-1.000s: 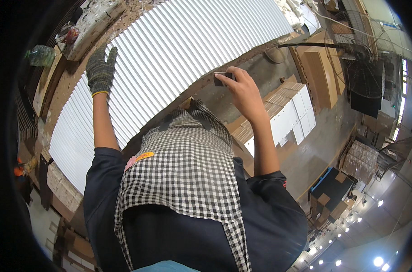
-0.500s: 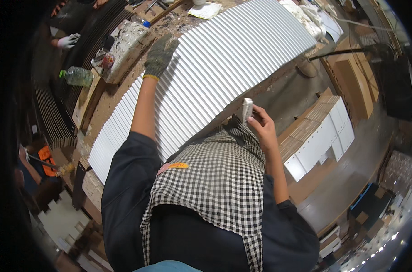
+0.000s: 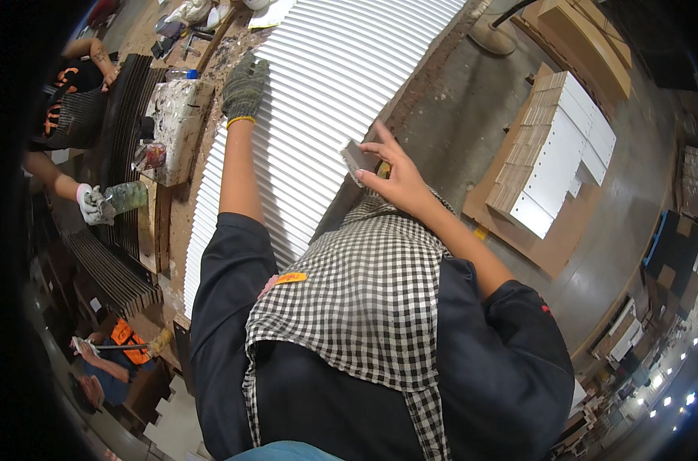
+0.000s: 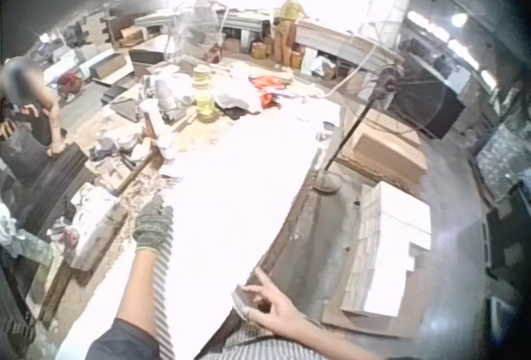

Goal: The person sands a long white corrugated wooden panel on a workbench using a sanding block. They repeatedly rub the surface along the length of the panel, occasionally repositioning the panel and adjusting their grip.

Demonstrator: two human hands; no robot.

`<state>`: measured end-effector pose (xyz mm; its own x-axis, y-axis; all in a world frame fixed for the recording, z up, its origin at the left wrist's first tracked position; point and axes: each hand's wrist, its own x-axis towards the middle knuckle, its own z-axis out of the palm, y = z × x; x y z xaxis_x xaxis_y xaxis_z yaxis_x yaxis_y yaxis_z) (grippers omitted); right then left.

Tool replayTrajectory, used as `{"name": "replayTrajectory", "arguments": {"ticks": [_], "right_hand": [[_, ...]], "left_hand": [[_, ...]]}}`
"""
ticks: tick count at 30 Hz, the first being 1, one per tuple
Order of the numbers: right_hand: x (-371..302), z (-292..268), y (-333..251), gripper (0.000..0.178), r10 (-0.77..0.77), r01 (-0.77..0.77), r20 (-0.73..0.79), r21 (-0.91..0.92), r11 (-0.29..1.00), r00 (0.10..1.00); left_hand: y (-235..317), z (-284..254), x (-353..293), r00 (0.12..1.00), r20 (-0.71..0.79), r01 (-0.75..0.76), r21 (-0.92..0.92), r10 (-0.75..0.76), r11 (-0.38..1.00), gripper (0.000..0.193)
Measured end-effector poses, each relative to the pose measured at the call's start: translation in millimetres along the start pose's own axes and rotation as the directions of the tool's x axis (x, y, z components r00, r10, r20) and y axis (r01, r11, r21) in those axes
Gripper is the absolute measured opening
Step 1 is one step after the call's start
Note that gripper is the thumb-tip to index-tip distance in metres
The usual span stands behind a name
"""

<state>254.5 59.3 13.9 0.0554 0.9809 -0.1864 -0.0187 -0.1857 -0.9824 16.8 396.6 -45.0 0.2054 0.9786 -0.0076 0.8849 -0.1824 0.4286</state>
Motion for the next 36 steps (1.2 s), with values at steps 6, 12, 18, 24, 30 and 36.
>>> {"name": "replayTrajectory", "arguments": {"ticks": [6, 12, 18, 24, 30, 36], "right_hand": [[-3.8, 7.6, -5.0, 0.051, -0.028, 0.041, 0.067, -0.204, 0.978, 0.997], [-5.8, 4.2, -7.5, 0.052, -0.048, 0.055, 0.059, -0.113, 0.992, 0.997], [5.4, 6.2, -6.4, 0.051, 0.089, -0.094, 0.076, 0.061, 0.994, 0.993], [3.3, 6.9, -15.3, 0.054, 0.081, -0.067, 0.144, -0.097, 0.993, 0.986], [-12.8, 0.0, -11.6, 0.052, 0.024, 0.012, 0.213, -0.167, 0.986, 0.977], [-18.7, -28.8, 11.9, 0.047, 0.054, -0.067, 0.074, 0.185, 0.98, 0.996]], "left_hand": [[-0.2, -8.7, -1.4, 0.999, -0.002, 0.047, 0.002, -0.047, 0.999, 0.07], [8.7, -8.6, -0.7, 0.995, 0.043, 0.088, 0.105, -0.093, 0.991, 0.074], [5.2, -5.9, 0.9, 0.993, -0.017, 0.12, -0.051, -0.121, 0.992, 0.065], [-9.4, -12.5, 8.5, 0.989, 0.035, 0.148, -0.048, -0.146, 0.988, 0.064], [-16.6, -14.8, 3.2, 0.995, 0.053, 0.086, -0.101, -0.081, 0.991, 0.067], [-8.6, -12.1, 3.2, 0.984, 0.156, 0.09, -0.002, -0.089, 0.996, 0.062]]}}
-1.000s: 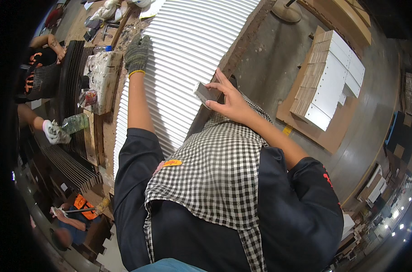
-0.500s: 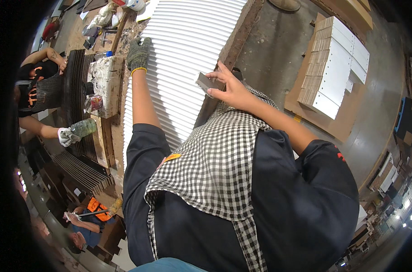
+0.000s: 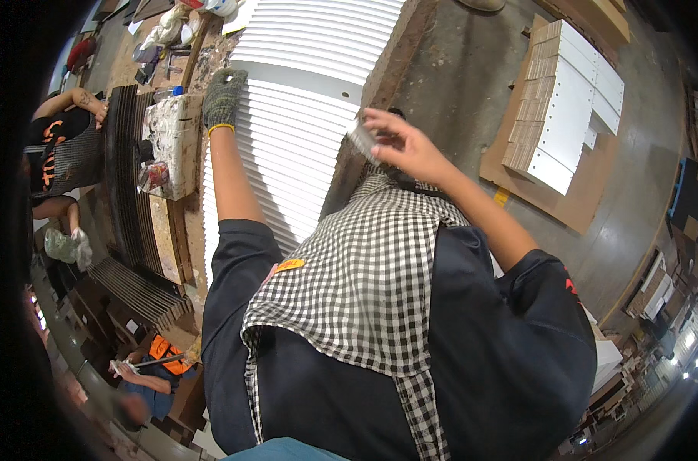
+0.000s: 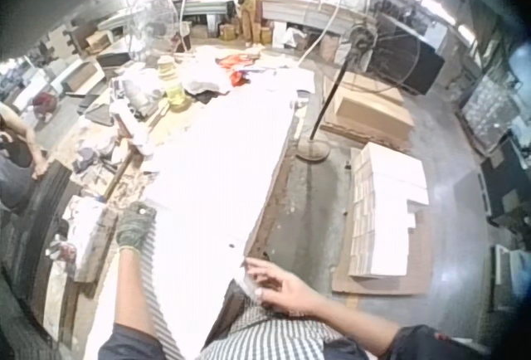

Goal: The person sands a long white corrugated wooden panel on a workbench using a sanding block. They repeatedly rub the surface along the length of the panel, occasionally repositioning the panel and adjusting their grip.

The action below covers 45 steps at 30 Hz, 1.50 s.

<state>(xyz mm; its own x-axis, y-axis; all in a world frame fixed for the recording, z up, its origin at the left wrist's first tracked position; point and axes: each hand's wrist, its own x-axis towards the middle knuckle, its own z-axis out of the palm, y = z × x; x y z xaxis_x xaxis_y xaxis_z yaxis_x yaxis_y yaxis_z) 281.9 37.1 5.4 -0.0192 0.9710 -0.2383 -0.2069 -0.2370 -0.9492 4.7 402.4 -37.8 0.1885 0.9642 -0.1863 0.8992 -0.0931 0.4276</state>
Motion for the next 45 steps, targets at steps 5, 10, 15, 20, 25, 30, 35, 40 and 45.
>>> {"name": "replayTrajectory", "arguments": {"ticks": [5, 10, 15, 20, 25, 30, 35, 40, 45], "right_hand": [[12.0, -12.6, 9.1, 0.052, -0.036, -0.106, -0.434, -0.297, 0.949, 0.9], [26.0, 9.6, -10.3, 0.051, -0.294, 0.059, -0.324, -0.576, 0.816, 0.899], [25.2, 2.0, -9.6, 0.05, -0.2, -0.077, -0.397, -0.582, 0.81, 0.896], [24.6, 6.2, -8.7, 0.049, -0.246, 0.005, -0.332, -0.586, 0.81, 0.911], [22.6, 10.2, -11.6, 0.049, -0.27, 0.003, -0.403, -0.552, 0.834, 0.874], [19.6, 12.7, -12.9, 0.053, -0.228, 0.013, -0.362, -0.509, 0.861, 0.904], [27.1, 6.8, 1.1, 0.055, -0.152, -0.006, -0.38, -0.384, 0.923, 0.912], [19.2, 15.4, -14.5, 0.05, -0.121, -0.041, -0.434, -0.344, 0.938, 0.893], [21.0, 11.2, -9.8, 0.047, -0.274, 0.033, -0.279, -0.643, 0.765, 0.92]], "left_hand": [[-1.1, 0.6, 0.6, 0.999, -0.018, 0.045, 0.0, -0.045, 0.999, 0.057], [-4.4, 0.8, 2.8, 0.999, -0.024, 0.041, 0.014, -0.04, 0.999, 0.056], [-9.1, 4.6, 7.3, 0.998, -0.033, 0.051, 0.006, -0.05, 0.999, 0.055], [-10.7, 5.0, 3.1, 0.998, -0.059, 0.005, -0.004, -0.005, 1.0, 0.054], [2.8, 0.0, -5.9, 0.998, -0.059, 0.017, -0.003, -0.017, 1.0, 0.053], [7.6, 0.3, -8.0, 0.998, -0.053, 0.043, 0.011, -0.042, 0.999, 0.054], [17.1, -7.7, -15.9, 0.996, -0.057, 0.07, 0.045, -0.067, 0.997, 0.054], [15.0, -7.1, -15.0, 0.996, -0.049, 0.078, 0.064, -0.075, 0.995, 0.054], [13.4, -6.0, -15.1, 0.996, -0.049, 0.079, 0.059, -0.077, 0.995, 0.054]]}}
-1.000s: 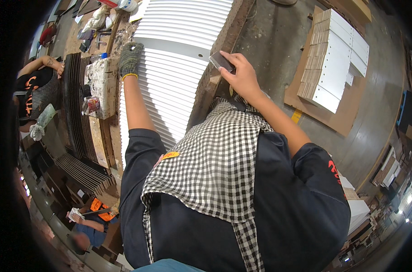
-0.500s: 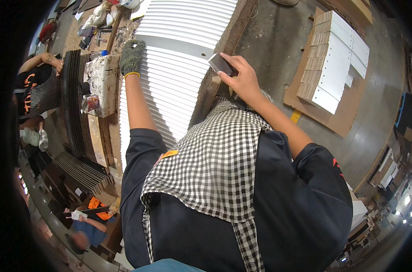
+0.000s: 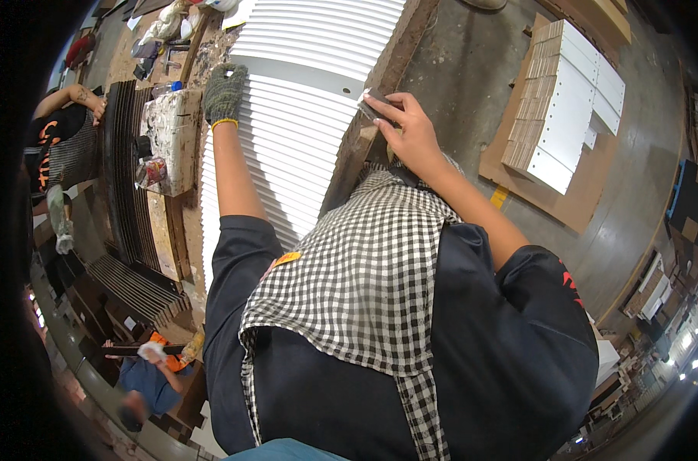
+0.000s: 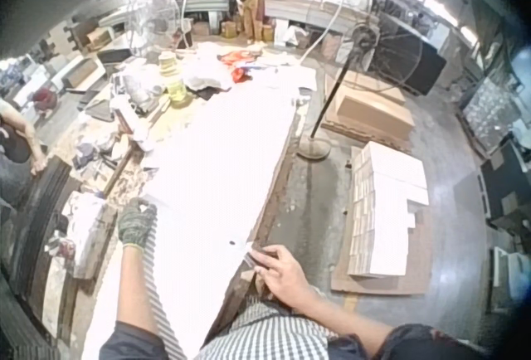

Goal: The person sands a long white corrugated wooden panel on a workbench using a sanding block. They repeatedly rub the surface along the length of the panel, occasionally repositioning the panel and adjusting their grip.

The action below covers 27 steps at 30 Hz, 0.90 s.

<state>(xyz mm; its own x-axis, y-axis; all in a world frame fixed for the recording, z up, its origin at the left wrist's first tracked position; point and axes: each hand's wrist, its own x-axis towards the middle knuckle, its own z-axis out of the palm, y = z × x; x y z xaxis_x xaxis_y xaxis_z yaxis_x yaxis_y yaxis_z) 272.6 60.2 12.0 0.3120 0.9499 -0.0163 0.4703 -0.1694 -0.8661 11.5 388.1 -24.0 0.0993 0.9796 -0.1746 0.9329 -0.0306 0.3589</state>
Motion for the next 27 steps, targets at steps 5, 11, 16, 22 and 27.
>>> {"name": "replayTrajectory", "arguments": {"ticks": [5, 11, 16, 22, 27], "right_hand": [[12.6, -10.5, 8.3, 0.054, -0.064, 0.067, 0.056, -0.047, 0.997, 0.996], [6.9, -13.0, 17.4, 0.063, -0.002, -0.007, 0.052, 0.172, 0.985, 0.999], [18.7, -13.2, 12.9, 0.062, -0.136, 0.12, 0.134, 0.119, 0.986, 0.982], [25.3, -21.7, 17.8, 0.062, -0.181, 0.18, 0.065, 0.024, 0.983, 0.981], [22.0, -22.4, 7.9, 0.062, -0.193, 0.202, 0.086, -0.104, 0.974, 0.977]], "left_hand": [[8.1, -1.4, -3.6, 1.0, -0.02, -0.013, 0.043, 0.014, 0.999, 0.054], [4.9, -2.2, -2.8, 1.0, -0.018, -0.018, 0.065, 0.02, 0.998, 0.053], [9.8, -3.7, -5.3, 1.0, -0.005, 0.028, 0.042, -0.028, 0.999, 0.051], [11.4, -2.6, -1.6, 1.0, 0.017, 0.019, 0.046, -0.019, 0.999, 0.051], [6.1, -0.3, -5.0, 0.998, -0.056, -0.012, -0.009, 0.011, 1.0, 0.064]]}}
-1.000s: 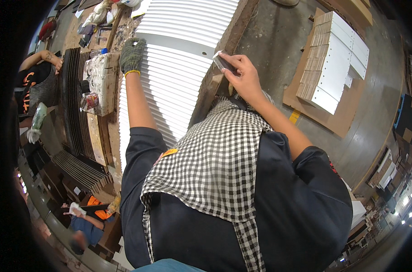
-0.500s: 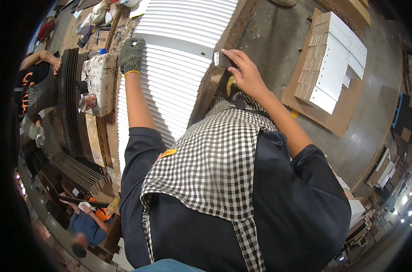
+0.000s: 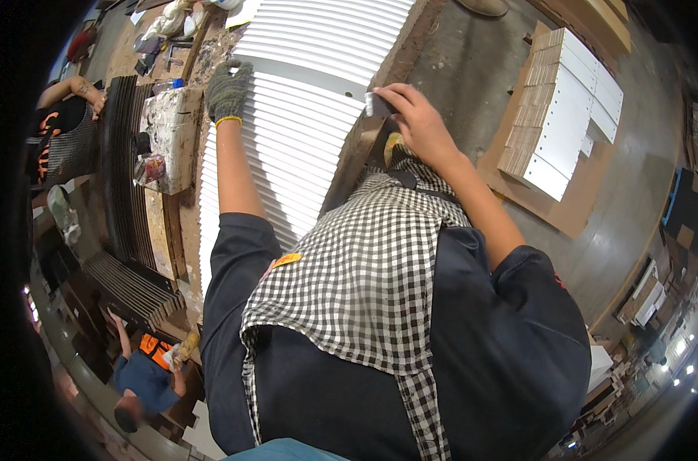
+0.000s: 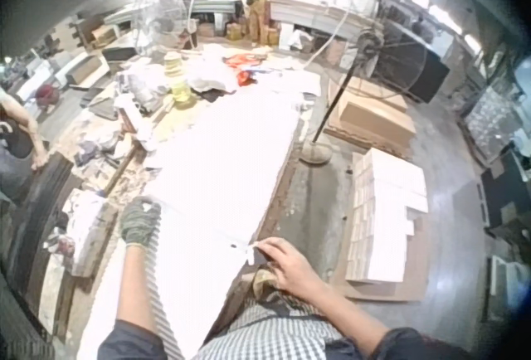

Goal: The person sands a long white corrugated wooden panel on a workbench using a sanding block. They repeatedly rub the surface along the length of the panel, occasionally repositioning the panel and adjusting their grip.

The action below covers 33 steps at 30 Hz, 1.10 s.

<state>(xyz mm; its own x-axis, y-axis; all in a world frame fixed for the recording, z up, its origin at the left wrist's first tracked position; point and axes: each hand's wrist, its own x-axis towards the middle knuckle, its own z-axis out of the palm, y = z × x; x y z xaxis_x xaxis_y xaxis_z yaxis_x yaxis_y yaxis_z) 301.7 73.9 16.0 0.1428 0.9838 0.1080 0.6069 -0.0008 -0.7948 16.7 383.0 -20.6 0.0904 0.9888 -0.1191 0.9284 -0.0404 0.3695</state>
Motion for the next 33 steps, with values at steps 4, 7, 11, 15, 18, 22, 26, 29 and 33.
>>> {"name": "replayTrajectory", "arguments": {"ticks": [4, 7, 11, 15, 18, 22, 26, 29, 33], "right_hand": [[6.6, -22.2, -6.9, 0.064, -0.007, -0.001, -0.11, -0.072, 0.997, 0.994], [31.2, -38.4, -15.6, 0.066, -0.142, 0.141, 0.008, -0.204, 0.969, 0.99], [88.4, -17.2, -23.6, 0.063, -0.425, 0.504, 0.274, -0.395, 0.768, 0.863], [105.5, -11.6, -25.3, 0.06, -0.425, 0.664, 0.515, -0.5, 0.557, 0.744], [87.0, -48.0, -21.0, 0.059, -0.319, 0.688, 0.646, -0.465, 0.557, 0.694], [63.9, -80.1, -29.0, 0.057, -0.331, 0.541, 0.518, -0.327, 0.775, 0.788], [25.5, -53.7, -11.5, 0.049, 0.244, -0.4, 0.33, 0.584, 0.706, 0.912], [-5.0, -26.5, 22.3, 0.05, 0.392, -0.651, 0.541, 0.718, 0.245, 0.744], [-4.6, 5.2, -18.2, 0.046, 0.43, -0.646, 0.549, 0.755, 0.112, 0.717]], "left_hand": [[-1.8, 14.6, -3.7, 0.982, -0.134, -0.131, 0.01, 0.132, 0.991, 0.074], [-5.7, 9.5, -17.4, 0.961, -0.19, -0.202, 0.012, 0.201, 0.979, 0.065], [-33.3, -2.6, -31.5, 0.957, -0.243, -0.179, -0.058, 0.16, 0.982, 0.056], [-78.6, -19.4, -72.2, 0.929, -0.328, -0.188, -0.02, 0.171, 0.982, 0.055], [-157.0, -27.5, -92.8, 0.967, -0.252, -0.017, 0.072, 0.035, 0.997, 0.055], [-165.9, -31.1, -107.4, 0.97, -0.243, 0.014, -0.031, -0.021, 0.999, 0.055], [-121.9, -31.9, -88.0, 0.973, -0.185, -0.148, -0.037, 0.139, 0.988, 0.059], [-96.8, -44.3, -69.2, 0.989, 0.04, -0.139, -0.08, 0.143, 0.987, 0.071], [-84.5, -57.7, -23.0, 0.899, 0.388, -0.111, -0.248, 0.204, 0.962, 0.109]]}}
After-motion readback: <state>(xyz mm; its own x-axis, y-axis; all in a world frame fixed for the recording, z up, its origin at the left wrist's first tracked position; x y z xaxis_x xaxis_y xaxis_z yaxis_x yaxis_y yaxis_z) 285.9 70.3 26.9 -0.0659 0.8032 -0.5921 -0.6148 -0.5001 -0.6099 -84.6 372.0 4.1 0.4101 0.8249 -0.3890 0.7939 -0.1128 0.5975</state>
